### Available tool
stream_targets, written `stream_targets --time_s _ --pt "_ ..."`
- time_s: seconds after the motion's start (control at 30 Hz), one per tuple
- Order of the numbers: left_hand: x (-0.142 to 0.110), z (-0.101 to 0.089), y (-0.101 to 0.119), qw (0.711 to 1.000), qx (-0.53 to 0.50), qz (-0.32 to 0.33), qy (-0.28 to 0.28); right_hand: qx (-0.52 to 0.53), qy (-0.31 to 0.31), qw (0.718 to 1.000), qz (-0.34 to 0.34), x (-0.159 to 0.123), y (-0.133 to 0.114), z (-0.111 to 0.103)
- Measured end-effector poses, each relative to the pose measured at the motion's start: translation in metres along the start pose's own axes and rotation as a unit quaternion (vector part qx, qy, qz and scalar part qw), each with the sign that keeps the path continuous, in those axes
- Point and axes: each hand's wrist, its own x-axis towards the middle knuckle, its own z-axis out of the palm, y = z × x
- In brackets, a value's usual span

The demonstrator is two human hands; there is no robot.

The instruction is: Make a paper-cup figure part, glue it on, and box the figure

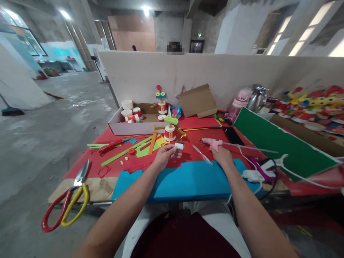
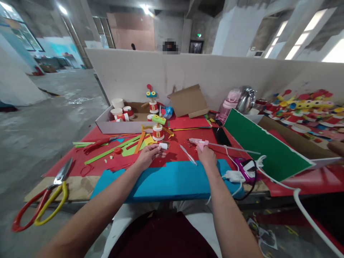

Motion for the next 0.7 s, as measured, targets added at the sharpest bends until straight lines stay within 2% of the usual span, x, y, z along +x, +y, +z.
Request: stream_targets --time_s 0.17,0.27,0.33,0.4,0.43,0.47,0.53,0.6,0.63,0.7 --pt "0.000 0.001 0.001 0.999 0.033 0.007 0.004 -0.011 0.022 1.000 0.007 -0.001 0.002 -0.001" --pt "0.000 0.002 0.001 0.998 0.060 0.025 0.002 0.001 0.089 0.996 0.002 -0.008 0.000 -0.005" --pt "0.000 0.003 0.001 0.995 0.083 0.047 -0.005 0.062 0.140 0.988 -0.025 -0.015 -0.006 -0.008" --pt "-0.001 0.004 0.002 0.992 0.111 0.066 -0.013 0.202 0.120 0.970 -0.062 -0.023 -0.017 -0.009" --pt "-0.001 0.004 0.002 0.989 0.126 0.074 -0.017 0.297 0.071 0.950 -0.073 -0.027 -0.024 -0.008" --pt "-0.002 0.004 0.002 0.986 0.143 0.082 -0.021 0.391 -0.007 0.917 -0.074 -0.030 -0.032 -0.007" --pt "-0.003 0.006 0.002 0.979 0.176 0.100 -0.034 0.547 -0.164 0.819 -0.045 -0.036 -0.046 -0.004" --pt "-0.005 0.007 0.003 0.968 0.208 0.127 -0.056 0.635 -0.268 0.725 0.001 -0.040 -0.057 -0.001" --pt "-0.006 0.008 0.003 0.962 0.223 0.142 -0.069 0.655 -0.298 0.694 0.026 -0.042 -0.061 -0.001" --pt "-0.008 0.009 0.005 0.950 0.247 0.164 -0.095 0.662 -0.331 0.668 0.079 -0.045 -0.066 -0.001"
